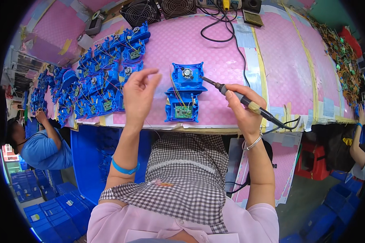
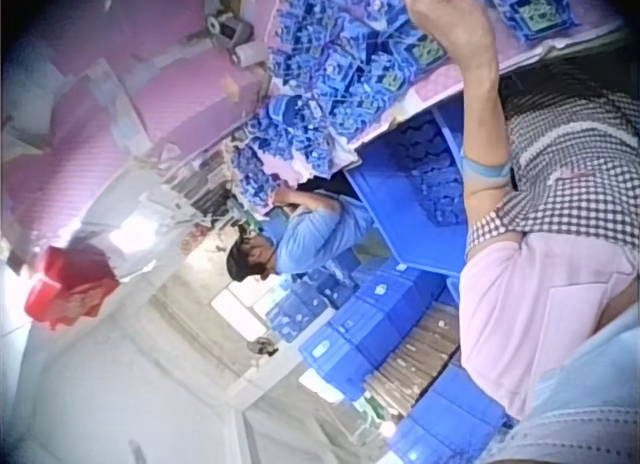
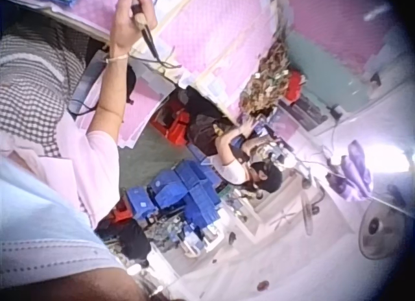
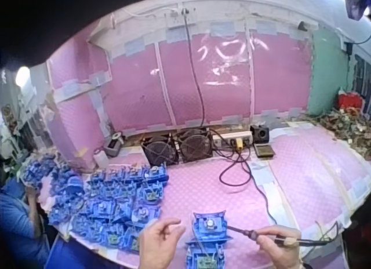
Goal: The person solders wires onto components inside plastic housings using a soldering iron, picking parts from a bin and placing the assembled pieces on the workstation.
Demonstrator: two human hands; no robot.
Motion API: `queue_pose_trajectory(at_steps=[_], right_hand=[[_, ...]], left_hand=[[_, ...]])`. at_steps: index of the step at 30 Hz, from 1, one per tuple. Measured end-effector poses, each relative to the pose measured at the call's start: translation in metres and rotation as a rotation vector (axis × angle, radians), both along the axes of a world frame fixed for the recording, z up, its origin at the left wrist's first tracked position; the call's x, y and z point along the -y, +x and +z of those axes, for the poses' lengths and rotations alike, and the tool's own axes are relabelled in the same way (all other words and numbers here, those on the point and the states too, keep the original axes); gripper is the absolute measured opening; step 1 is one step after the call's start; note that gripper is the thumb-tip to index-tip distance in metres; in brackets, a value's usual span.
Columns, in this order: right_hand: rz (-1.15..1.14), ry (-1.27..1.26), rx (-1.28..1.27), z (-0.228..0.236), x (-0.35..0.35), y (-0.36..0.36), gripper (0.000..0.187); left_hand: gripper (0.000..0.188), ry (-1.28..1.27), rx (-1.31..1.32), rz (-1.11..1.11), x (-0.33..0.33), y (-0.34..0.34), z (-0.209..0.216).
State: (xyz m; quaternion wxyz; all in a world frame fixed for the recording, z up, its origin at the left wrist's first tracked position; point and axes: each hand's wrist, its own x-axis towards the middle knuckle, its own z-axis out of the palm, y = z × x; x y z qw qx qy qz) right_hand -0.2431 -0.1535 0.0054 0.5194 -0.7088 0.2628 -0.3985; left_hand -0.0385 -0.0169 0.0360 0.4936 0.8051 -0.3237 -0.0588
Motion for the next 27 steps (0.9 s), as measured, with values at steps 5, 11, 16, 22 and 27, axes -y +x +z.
queue_pose_trajectory(at_steps=[5,11,16,22,27], right_hand=[[0.009,0.039,0.043,0.003,-0.002,0.003,0.016],[-0.027,0.044,0.010,0.001,-0.004,-0.002,0.016],[-0.018,0.024,0.016,0.001,-0.003,-0.002,0.017],[-0.015,0.010,0.002,0.000,-0.001,-0.002,0.017],[0.015,-0.011,0.009,-0.002,0.000,0.001,0.016]], left_hand=[[0.016,0.054,0.306,-0.073,0.015,0.000,-0.028],[0.011,-0.009,0.269,-0.060,0.010,-0.015,-0.015],[0.009,-0.082,0.356,-0.078,0.008,-0.014,-0.020],[0.009,-0.131,0.365,-0.097,0.009,-0.017,-0.019],[0.010,-0.097,-0.118,-0.138,0.023,-0.023,-0.012]])
